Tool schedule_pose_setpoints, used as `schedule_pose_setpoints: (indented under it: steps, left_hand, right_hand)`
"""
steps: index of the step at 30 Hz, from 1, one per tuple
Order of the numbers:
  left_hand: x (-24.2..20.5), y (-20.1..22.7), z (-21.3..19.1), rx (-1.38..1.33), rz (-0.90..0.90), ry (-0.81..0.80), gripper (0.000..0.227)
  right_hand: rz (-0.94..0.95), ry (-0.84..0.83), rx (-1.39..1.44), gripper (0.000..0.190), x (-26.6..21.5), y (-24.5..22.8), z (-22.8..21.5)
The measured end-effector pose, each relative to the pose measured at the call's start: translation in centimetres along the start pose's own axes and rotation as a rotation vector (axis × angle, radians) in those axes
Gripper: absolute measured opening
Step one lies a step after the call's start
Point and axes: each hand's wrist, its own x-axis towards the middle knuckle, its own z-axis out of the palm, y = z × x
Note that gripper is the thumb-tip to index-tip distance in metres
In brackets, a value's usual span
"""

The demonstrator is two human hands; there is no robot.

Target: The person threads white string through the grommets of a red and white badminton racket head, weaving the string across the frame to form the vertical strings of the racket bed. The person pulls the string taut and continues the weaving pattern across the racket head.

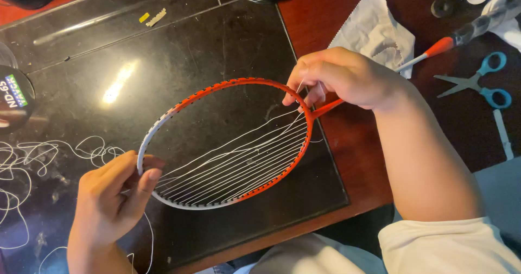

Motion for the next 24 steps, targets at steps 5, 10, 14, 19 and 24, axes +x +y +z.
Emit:
schedule_pose_setpoints:
  steps: [5,10,14,19,24]
  left_hand:
    - [0.1,0.3,0.0,0.020,0.023,0.005,0.011]
    - [-0.1,-0.3,0.2,0.015,0.027,0.021,0.012]
    - [-0.2,-0.9,0.0,0.000,-0.006,0.089,0.016]
    - [-1.1,-3.2,-0.7,-0.052,-0.040,0.204,0.013]
    - [-0.2,-2.9,-0.5,0.043,0.038,0.221,0.013]
  right_hand:
    - [-0.055,-0.025,0.059,0.042,-0.5,0.4,-1.4]
    - [-0.051,-0.203,-0.120,0.040,-1.2,-0.6,-1.5]
    - [0.085,-0.186,-0.352,0.030,-1.1,-0.8,-1.1]
    - [0.123,-0.142,-0.442,0.028,-0.9,-0.9,-0.9]
    - [0.191,-0.074,-0.483,0.026,-0.7,-0.7,-0.9]
